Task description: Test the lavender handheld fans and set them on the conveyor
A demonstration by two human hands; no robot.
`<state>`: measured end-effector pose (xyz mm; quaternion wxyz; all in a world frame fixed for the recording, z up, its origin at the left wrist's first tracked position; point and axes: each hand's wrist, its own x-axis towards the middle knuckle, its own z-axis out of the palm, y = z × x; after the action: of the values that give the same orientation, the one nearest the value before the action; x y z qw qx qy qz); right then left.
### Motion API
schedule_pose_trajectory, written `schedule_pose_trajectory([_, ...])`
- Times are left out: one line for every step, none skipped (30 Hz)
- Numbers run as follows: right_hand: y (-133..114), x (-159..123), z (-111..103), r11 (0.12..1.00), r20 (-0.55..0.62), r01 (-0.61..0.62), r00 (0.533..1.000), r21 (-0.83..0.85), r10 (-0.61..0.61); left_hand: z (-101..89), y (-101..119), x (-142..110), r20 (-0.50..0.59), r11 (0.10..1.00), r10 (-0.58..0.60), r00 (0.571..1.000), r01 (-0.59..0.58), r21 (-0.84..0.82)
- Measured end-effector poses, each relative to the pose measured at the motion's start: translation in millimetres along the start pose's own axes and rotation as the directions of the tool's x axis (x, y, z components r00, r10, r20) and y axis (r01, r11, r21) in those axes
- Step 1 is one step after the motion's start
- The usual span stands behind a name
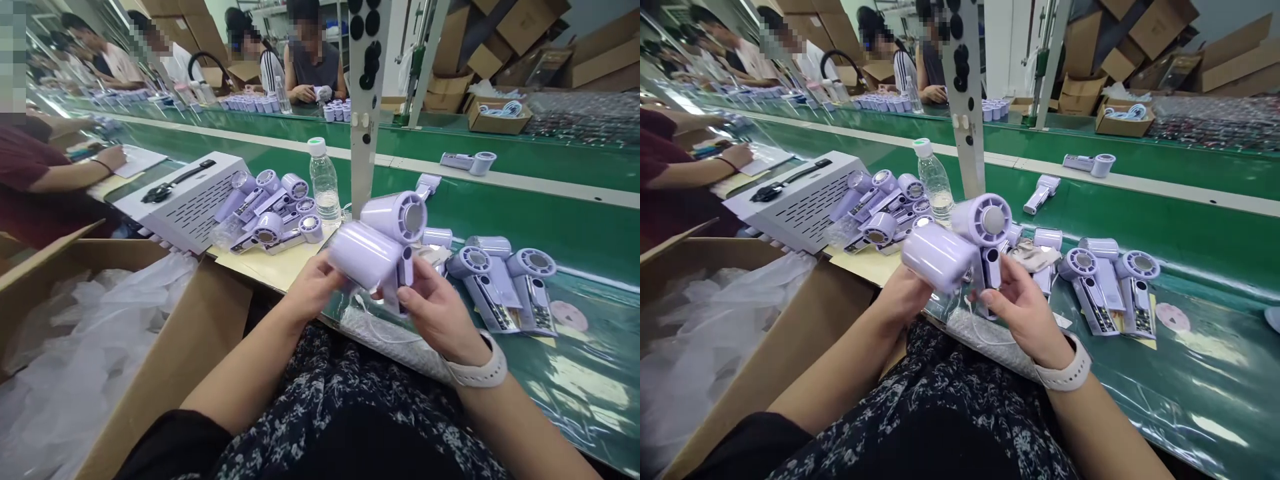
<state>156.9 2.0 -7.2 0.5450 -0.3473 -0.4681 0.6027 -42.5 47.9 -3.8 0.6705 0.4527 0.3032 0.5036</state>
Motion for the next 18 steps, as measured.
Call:
schedule_pose_trajectory([-6,-2,-2,1.000,-0.045,0.008,0.999,-0.012,-0.009,0.4,0,1,-0.025,0.999,-0.026,0.999,0.025,-0.034])
schedule_pose_trajectory([-10,-4,-4,1.000,-0.078,0.009,0.997,-0.018,-0.010,2.5,-1,1,-0.024,0.995,-0.069,0.997,0.067,-0.078])
schedule_pose_trajectory([-14,-7,-5,1.000,-0.100,0.009,0.995,-0.012,-0.010,6.0,-1,-1,-0.001,0.985,-0.115,0.993,0.113,-0.131])
schedule_pose_trajectory([-17,-10,-7,1.000,-0.116,0.009,0.993,0.005,-0.008,10.4,-2,-3,0.043,0.969,-0.153,0.987,0.159,-0.190])
schedule_pose_trajectory([-18,-13,-8,1.000,-0.132,0.015,0.991,0.026,-0.011,15.3,-2,-7,0.094,0.951,-0.172,0.981,0.190,-0.243])
schedule_pose_trajectory([-20,-17,-9,0.999,-0.152,0.026,0.988,0.045,-0.019,20.5,-2,-11,0.145,0.936,-0.176,0.974,0.211,-0.283])
schedule_pose_trajectory([-20,-20,-10,0.998,-0.172,0.038,0.985,0.056,-0.027,25.5,-2,-15,0.191,0.926,-0.168,0.967,0.222,-0.307])
schedule_pose_trajectory([-20,-23,-11,0.997,-0.182,0.043,0.983,0.061,-0.031,30.2,-1,-18,0.234,0.921,-0.158,0.959,0.229,-0.316])
schedule_pose_trajectory([-20,-27,-11,0.997,-0.183,0.045,0.983,0.063,-0.033,34.4,-1,-20,0.270,0.920,-0.149,0.951,0.233,-0.314])
schedule_pose_trajectory([-19,-30,-11,0.997,-0.172,0.040,0.985,0.070,-0.027,37.9,-1,-22,0.297,0.924,-0.144,0.944,0.236,-0.301])
schedule_pose_trajectory([-18,-32,-12,0.997,-0.155,0.027,0.988,0.078,-0.015,40.8,-1,-23,0.312,0.931,-0.141,0.939,0.233,-0.279])
schedule_pose_trajectory([-17,-34,-12,0.996,-0.142,0.015,0.990,0.085,-0.003,43.0,-2,-22,0.313,0.942,-0.137,0.940,0.222,-0.253])
schedule_pose_trajectory([-15,-36,-12,0.996,-0.138,0.008,0.990,0.088,0.004,44.6,-2,-22,0.303,0.951,-0.137,0.943,0.211,-0.225])
schedule_pose_trajectory([-13,-37,-12,0.996,-0.148,0.005,0.989,0.088,0.008,45.7,-4,-21,0.291,0.959,-0.144,0.946,0.205,-0.193])
schedule_pose_trajectory([-10,-38,-12,0.996,-0.164,0.000,0.986,0.089,0.015,46.3,-5,-20,0.281,0.965,-0.155,0.947,0.206,-0.162])
schedule_pose_trajectory([-8,-38,-12,0.995,-0.178,-0.011,0.984,0.095,0.027,46.6,-6,-19,0.276,0.966,-0.172,0.946,0.217,-0.139])
schedule_pose_trajectory([-6,-39,-11,0.994,-0.186,-0.024,0.982,0.107,0.044,46.6,-7,-19,0.271,0.964,-0.193,0.943,0.234,-0.128])
schedule_pose_trajectory([-5,-39,-11,0.991,-0.187,-0.041,0.980,0.124,0.063,46.3,-9,-19,0.266,0.958,-0.213,0.940,0.254,-0.130])
